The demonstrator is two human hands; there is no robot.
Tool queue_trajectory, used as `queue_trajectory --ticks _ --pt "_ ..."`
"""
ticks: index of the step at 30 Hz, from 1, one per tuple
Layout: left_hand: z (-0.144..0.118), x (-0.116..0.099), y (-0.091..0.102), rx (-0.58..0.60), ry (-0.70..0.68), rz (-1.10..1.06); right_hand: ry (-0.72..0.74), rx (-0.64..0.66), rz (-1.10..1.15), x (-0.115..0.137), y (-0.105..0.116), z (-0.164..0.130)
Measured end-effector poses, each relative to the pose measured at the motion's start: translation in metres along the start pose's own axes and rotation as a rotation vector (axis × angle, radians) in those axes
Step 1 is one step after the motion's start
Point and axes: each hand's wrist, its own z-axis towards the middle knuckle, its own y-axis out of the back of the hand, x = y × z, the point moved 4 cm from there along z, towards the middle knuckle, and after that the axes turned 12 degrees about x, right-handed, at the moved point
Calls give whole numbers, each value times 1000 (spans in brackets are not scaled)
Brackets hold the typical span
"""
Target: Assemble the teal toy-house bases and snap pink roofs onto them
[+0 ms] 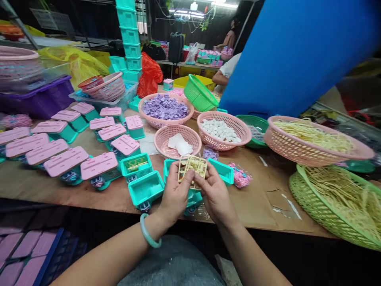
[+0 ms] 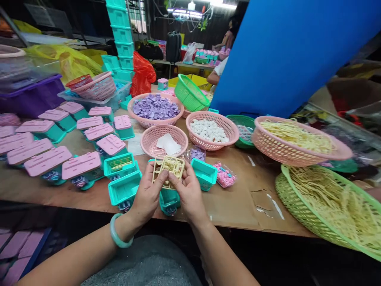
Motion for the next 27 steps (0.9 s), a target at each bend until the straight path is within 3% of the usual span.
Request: queue_trajectory --ticks 5,13,19,27 --pt "0 -24 26 -136 17 -329 -143 75 105 -5 -14 12" --pt "-12 -58 101 -404 162 -595 -159 7 128 -16 -35 35" --pt "-21 -57 97 -294 140 -632 -200 64 8 -34 -57 38" --pt "-26 -47 87 -296 -15 -354 -274 263 -46 -38 -85 37"
